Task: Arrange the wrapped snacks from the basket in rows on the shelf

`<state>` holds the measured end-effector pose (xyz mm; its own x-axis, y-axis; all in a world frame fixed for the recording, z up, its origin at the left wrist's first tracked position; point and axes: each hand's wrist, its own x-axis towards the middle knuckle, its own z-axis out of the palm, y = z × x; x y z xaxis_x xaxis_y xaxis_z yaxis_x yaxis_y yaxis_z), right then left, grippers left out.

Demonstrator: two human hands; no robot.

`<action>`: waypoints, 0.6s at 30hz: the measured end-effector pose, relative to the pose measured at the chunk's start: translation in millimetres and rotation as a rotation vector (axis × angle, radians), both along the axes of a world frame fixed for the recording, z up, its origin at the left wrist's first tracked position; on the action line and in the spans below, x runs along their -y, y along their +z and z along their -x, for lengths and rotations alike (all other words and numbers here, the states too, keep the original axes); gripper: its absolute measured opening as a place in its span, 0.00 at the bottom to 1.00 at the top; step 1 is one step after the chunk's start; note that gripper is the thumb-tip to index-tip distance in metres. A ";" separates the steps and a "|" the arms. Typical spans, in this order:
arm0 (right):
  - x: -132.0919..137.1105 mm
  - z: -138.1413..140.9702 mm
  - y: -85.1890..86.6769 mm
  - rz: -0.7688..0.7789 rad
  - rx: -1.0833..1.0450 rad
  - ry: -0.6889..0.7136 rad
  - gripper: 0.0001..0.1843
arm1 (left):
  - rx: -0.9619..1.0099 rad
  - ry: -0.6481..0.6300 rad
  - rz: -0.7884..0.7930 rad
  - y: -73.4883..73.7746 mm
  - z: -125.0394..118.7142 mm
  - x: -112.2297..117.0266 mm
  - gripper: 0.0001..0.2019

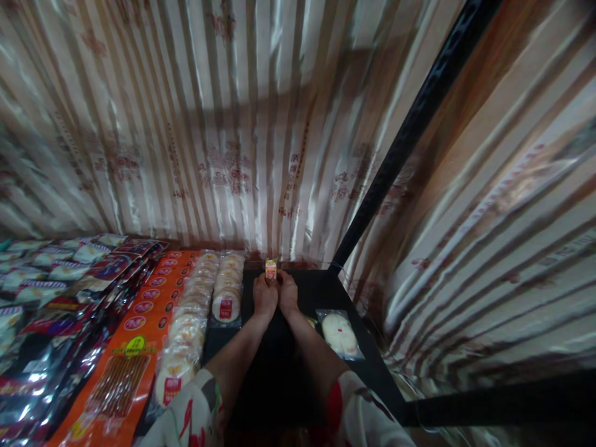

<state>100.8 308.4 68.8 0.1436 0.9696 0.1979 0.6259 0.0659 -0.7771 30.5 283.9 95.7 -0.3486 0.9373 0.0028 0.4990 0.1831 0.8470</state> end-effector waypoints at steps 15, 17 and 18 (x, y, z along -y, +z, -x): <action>-21.1 6.3 -8.2 -0.143 -0.163 0.075 0.18 | -0.021 0.008 -0.054 -7.4 3.6 -20.4 0.16; -22.2 7.4 -7.9 -0.129 -0.148 0.076 0.18 | -0.024 0.013 -0.063 -8.4 4.2 -20.7 0.16; -22.7 8.0 -8.1 -0.116 -0.142 0.074 0.19 | -0.033 0.014 -0.061 -8.6 4.9 -21.2 0.16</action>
<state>92.8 331.2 60.7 0.1077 0.9503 0.2921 0.5003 0.2021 -0.8419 25.6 305.0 87.1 -0.3605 0.9300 0.0713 0.5244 0.1389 0.8401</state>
